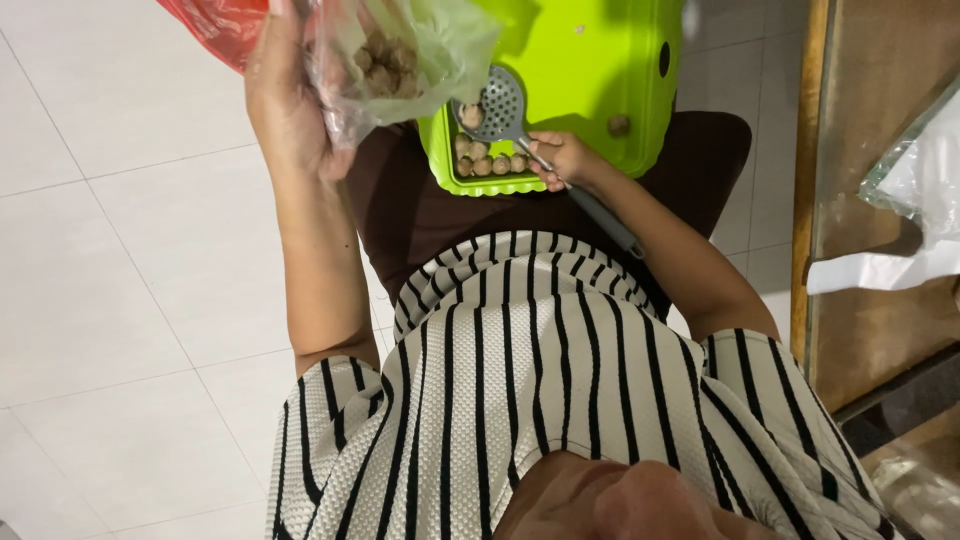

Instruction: The person uses a slotted spoon to transfer meatballs from a bowl into a plastic bag, then ties the bag shut.

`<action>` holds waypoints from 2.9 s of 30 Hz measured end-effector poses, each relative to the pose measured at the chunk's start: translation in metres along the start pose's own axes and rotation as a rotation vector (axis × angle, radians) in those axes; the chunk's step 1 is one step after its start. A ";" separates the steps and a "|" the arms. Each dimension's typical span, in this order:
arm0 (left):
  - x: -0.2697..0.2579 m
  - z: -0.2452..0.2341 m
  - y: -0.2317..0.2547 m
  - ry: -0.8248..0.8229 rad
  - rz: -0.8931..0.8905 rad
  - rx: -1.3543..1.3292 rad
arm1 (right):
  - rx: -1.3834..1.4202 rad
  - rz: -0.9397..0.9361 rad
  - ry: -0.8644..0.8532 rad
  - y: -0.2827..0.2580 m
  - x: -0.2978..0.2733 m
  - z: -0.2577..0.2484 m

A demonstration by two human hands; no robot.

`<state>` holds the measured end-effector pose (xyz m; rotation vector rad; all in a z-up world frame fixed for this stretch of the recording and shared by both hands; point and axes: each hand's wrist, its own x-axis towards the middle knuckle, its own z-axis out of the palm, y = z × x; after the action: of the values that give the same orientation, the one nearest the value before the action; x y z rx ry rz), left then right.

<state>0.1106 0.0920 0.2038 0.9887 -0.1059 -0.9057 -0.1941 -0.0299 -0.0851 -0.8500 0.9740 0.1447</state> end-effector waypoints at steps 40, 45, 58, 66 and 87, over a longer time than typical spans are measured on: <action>-0.018 -0.007 -0.118 -0.226 -0.477 0.087 | -0.762 -0.414 0.589 -0.105 -0.188 0.026; -0.021 0.005 -0.084 -0.332 -0.406 0.007 | -0.895 -0.184 0.560 -0.062 -0.155 -0.003; -0.015 -0.002 -0.048 -0.200 -0.272 -0.024 | -0.960 0.092 0.564 -0.046 -0.182 0.016; -0.015 0.006 -0.041 -0.093 -0.257 0.019 | -0.910 0.179 0.449 -0.071 -0.185 0.056; -0.013 -0.012 -0.039 -0.121 -0.195 -0.025 | -0.555 0.216 -0.034 -0.044 -0.064 0.008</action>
<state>0.0835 0.1002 0.1716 0.9319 -0.1009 -1.1435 -0.2051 -0.0378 -0.0089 -1.2401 1.0070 0.6348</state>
